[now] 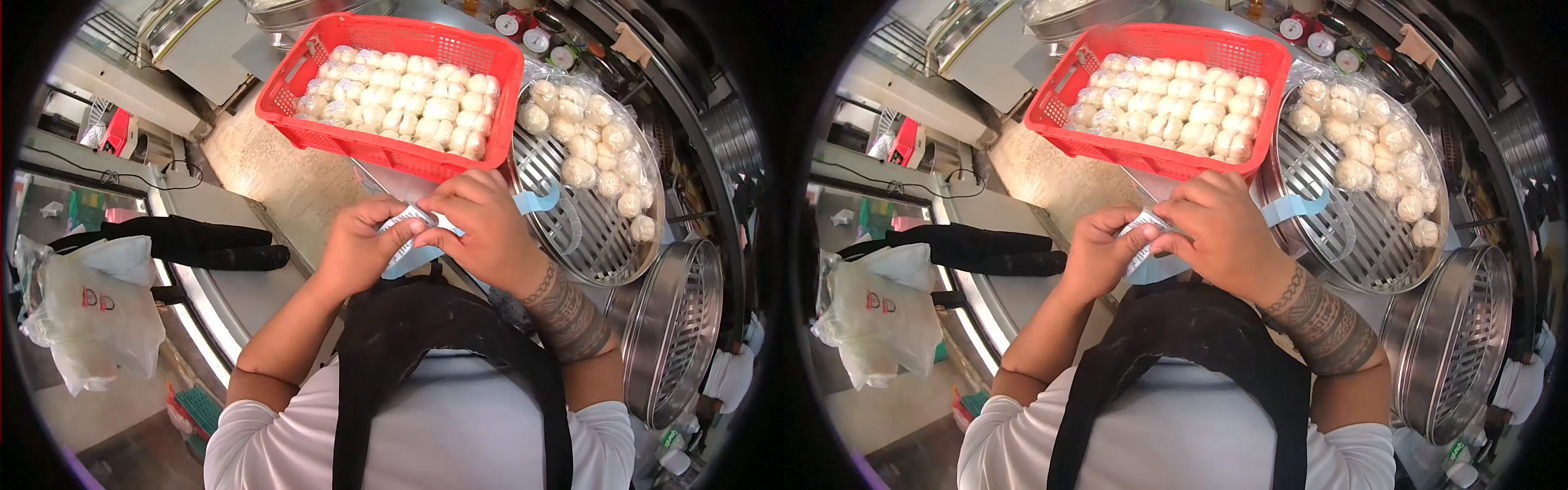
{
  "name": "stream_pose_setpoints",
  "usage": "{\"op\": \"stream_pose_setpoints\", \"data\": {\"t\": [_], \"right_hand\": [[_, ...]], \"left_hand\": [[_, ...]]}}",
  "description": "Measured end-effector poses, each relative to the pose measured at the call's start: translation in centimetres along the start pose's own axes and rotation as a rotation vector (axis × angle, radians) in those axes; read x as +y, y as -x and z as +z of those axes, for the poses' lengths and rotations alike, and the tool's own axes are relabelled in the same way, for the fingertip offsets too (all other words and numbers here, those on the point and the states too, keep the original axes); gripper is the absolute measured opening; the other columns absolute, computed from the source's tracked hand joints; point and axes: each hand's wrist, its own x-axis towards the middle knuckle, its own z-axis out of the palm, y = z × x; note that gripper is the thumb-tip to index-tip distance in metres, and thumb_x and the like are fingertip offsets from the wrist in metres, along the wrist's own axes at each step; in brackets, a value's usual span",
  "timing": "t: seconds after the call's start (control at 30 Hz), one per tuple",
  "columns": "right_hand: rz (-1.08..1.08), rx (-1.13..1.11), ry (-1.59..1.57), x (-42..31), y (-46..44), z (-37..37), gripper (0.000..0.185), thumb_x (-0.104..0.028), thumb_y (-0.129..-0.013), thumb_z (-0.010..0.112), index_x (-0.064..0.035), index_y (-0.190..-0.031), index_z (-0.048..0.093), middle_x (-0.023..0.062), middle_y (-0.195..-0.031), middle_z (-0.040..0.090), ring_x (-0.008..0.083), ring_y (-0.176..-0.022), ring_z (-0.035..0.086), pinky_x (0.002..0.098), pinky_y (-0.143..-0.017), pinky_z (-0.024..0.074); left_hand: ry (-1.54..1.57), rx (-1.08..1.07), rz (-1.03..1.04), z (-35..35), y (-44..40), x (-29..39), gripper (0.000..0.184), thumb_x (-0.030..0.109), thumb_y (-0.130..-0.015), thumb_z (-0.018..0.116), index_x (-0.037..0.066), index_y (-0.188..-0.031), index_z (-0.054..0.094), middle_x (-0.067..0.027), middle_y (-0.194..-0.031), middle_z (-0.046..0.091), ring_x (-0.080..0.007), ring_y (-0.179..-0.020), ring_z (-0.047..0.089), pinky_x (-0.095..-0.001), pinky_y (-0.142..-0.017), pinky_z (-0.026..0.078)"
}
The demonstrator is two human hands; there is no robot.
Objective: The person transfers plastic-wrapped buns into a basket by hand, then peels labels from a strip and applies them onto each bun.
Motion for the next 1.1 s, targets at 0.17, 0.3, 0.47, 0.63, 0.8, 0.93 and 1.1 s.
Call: {"op": "stream_pose_setpoints", "data": {"t": [0.17,0.3,0.47,0.63,0.8,0.93,1.1], "right_hand": [[-0.015,-0.044,-0.031,0.5,-0.9,1.2,0.022,-0.024,-0.086,0.08,-0.0063,-0.1,0.078,0.0037,-0.092,0.068,0.0243,-0.094,0.061,0.0415,-0.088,0.0429],[0.083,-0.14,-0.259,1.5,-2.8,1.7,0.015,-0.018,-0.09,0.078,-0.0041,-0.097,0.078,0.0065,-0.086,0.069,0.027,-0.086,0.063,0.0406,-0.082,0.048],[0.451,-0.175,-0.615,4.5,-6.4,2.6,0.015,-0.013,-0.095,0.074,0.0013,-0.098,0.076,0.0108,-0.086,0.073,0.0214,-0.08,0.069,0.0359,-0.075,0.054],[0.373,0.024,-0.25,10.6,-12.2,5.8,0.016,-0.014,-0.094,0.072,0.0011,-0.092,0.075,0.0119,-0.083,0.072,0.0232,-0.076,0.068,0.0382,-0.073,0.0539],[0.041,-0.131,0.119,16.4,-16.3,12.6,0.013,-0.018,-0.091,0.069,-0.0061,-0.089,0.074,0.0092,-0.082,0.066,0.0296,-0.088,0.064,0.0436,-0.087,0.0468],[-0.156,-0.331,0.224,17.7,-17.6,15.1,0.014,-0.018,-0.089,0.069,-0.007,-0.096,0.073,0.0052,-0.087,0.063,0.0245,-0.09,0.062,0.0409,-0.093,0.0452],[-0.372,-0.399,0.236,20.4,-19.6,18.1,0.02,-0.019,-0.083,0.067,-0.0069,-0.099,0.071,0.0021,-0.087,0.059,0.0211,-0.09,0.061,0.0423,-0.097,0.0461]], "left_hand": [[-0.09,0.011,0.097,-1.2,0.3,-0.1,0.013,0.012,-0.097,0.075,0.0,-0.102,0.078,-0.0059,-0.088,0.068,-0.014,-0.084,0.063,-0.0302,-0.077,0.05],[-0.089,0.002,0.109,-2.6,-0.3,-1.0,0.018,0.015,-0.098,0.075,-0.002,-0.103,0.077,-0.0047,-0.089,0.067,-0.0135,-0.083,0.06,-0.0292,-0.075,0.048],[0.023,-0.028,-0.063,-5.7,-2.4,-2.0,0.015,0.012,-0.098,0.075,-0.002,-0.103,0.076,-0.0052,-0.089,0.068,-0.0121,-0.083,0.062,-0.0293,-0.075,0.049],[0.011,-0.185,-0.153,-10.6,-4.1,-4.5,0.012,0.008,-0.095,0.077,-0.003,-0.101,0.076,-0.0063,-0.088,0.069,-0.012,-0.081,0.061,-0.0285,-0.072,0.048],[0.128,-0.374,-0.084,-13.4,-6.5,-6.0,0.009,0.005,-0.092,0.078,-0.002,-0.098,0.075,-0.0065,-0.087,0.069,-0.016,-0.08,0.063,-0.0308,-0.073,0.05],[0.133,-0.44,-0.019,-15.4,-9.5,-6.9,0.008,0.005,-0.091,0.078,-0.001,-0.097,0.075,-0.0097,-0.087,0.07,-0.0213,-0.079,0.067,-0.0334,-0.073,0.052],[0.137,-0.537,0.036,-17.0,-13.4,-6.9,0.012,0.004,-0.089,0.081,-0.001,-0.097,0.074,-0.0097,-0.089,0.07,-0.0226,-0.082,0.068,-0.0336,-0.075,0.052]]}}
